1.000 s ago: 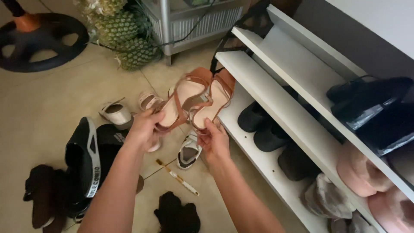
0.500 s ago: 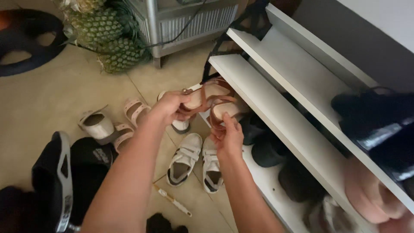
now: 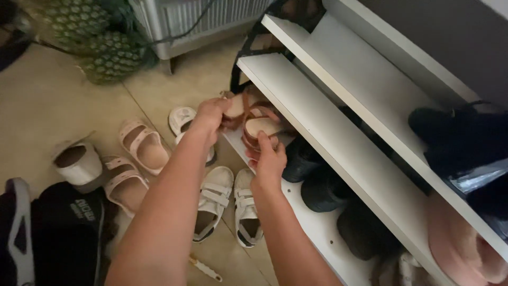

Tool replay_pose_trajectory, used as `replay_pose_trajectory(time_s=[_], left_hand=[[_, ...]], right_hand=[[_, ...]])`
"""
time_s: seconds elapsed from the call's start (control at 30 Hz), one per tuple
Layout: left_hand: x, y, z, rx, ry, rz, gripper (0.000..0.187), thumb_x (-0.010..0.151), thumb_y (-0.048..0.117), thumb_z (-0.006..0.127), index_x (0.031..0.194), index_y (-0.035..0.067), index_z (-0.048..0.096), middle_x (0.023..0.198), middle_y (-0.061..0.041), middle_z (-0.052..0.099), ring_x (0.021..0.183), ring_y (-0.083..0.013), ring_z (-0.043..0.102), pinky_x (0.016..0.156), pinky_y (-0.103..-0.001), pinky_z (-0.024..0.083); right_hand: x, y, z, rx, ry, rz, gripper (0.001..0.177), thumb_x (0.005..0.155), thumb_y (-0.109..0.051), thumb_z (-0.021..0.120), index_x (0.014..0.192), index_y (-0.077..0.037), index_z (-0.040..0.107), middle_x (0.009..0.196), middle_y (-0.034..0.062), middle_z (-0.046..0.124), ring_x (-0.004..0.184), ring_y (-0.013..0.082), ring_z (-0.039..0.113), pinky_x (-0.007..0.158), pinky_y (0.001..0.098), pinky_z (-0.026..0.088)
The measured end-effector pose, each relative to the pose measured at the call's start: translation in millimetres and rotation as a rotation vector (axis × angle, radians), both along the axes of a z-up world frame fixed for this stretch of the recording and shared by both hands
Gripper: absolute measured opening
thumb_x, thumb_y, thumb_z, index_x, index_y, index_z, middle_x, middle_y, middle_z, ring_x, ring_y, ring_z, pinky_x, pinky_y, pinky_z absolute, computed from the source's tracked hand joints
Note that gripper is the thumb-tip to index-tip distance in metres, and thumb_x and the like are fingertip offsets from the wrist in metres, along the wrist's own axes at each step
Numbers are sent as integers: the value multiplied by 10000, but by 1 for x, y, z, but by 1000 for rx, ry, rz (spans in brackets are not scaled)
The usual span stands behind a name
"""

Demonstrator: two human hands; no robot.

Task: The recorder cleans various pairs of shoes and places them onto a shoe rack.

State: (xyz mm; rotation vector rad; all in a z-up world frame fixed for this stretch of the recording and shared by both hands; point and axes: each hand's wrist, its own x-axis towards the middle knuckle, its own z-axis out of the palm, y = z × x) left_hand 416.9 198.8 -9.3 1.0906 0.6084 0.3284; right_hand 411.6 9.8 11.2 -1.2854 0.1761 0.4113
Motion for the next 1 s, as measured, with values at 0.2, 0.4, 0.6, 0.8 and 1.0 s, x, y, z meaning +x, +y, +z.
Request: replay_pose_trajectory(time_s=[0.2, 0.4, 0.6, 0.8, 1.0], left_hand=[[14, -18, 13, 115, 130, 157, 424, 1013, 398, 570, 1295, 85, 603, 1254, -95, 665, 1079, -209, 636, 862, -360, 522], [22, -38, 19, -184, -33, 195, 455, 963, 371, 548, 1346, 126, 535, 1254, -87, 646, 1110, -245, 631, 935, -442, 543], [26, -53, 6, -242, -208, 133, 391, 998, 285, 539, 1349, 115, 518, 1312, -113, 628, 1145, -271, 640, 960, -450, 539], [34, -65, 23, -238, -120, 195, 474, 990, 298, 546, 1388, 43, 512, 1353, -162, 623, 1202, -298, 631, 1025, -445, 553], [47, -81, 27, -220, -17, 326, 628, 1003, 272, 533, 1537, 79, 264, 1488, -172, 450, 1331, -314, 511, 1097, -437, 470]], right_hand=[[12, 10, -2, 180, 49, -33, 443, 922, -258, 645, 1279, -55, 480, 1014, 157, 696, 729, 318, 753, 653, 450, 610], [22, 17, -11, 339, -6, -124, 480, 962, -198, 614, 1380, -54, 425, 1190, 156, 648, 980, 317, 714, 852, 476, 604], [30, 21, -28, 415, -84, -139, 529, 937, -92, 610, 1415, -56, 386, 1265, 141, 598, 1116, 298, 639, 1013, 487, 528], [29, 24, -18, 441, -133, -153, 588, 953, -80, 610, 1474, -54, 339, 1406, 168, 534, 1261, 319, 600, 1096, 471, 505], [21, 20, -1, 461, -245, -133, 758, 917, -47, 612, 1577, -101, 242, 1528, 134, 440, 1322, 303, 527, 1086, 448, 465]])
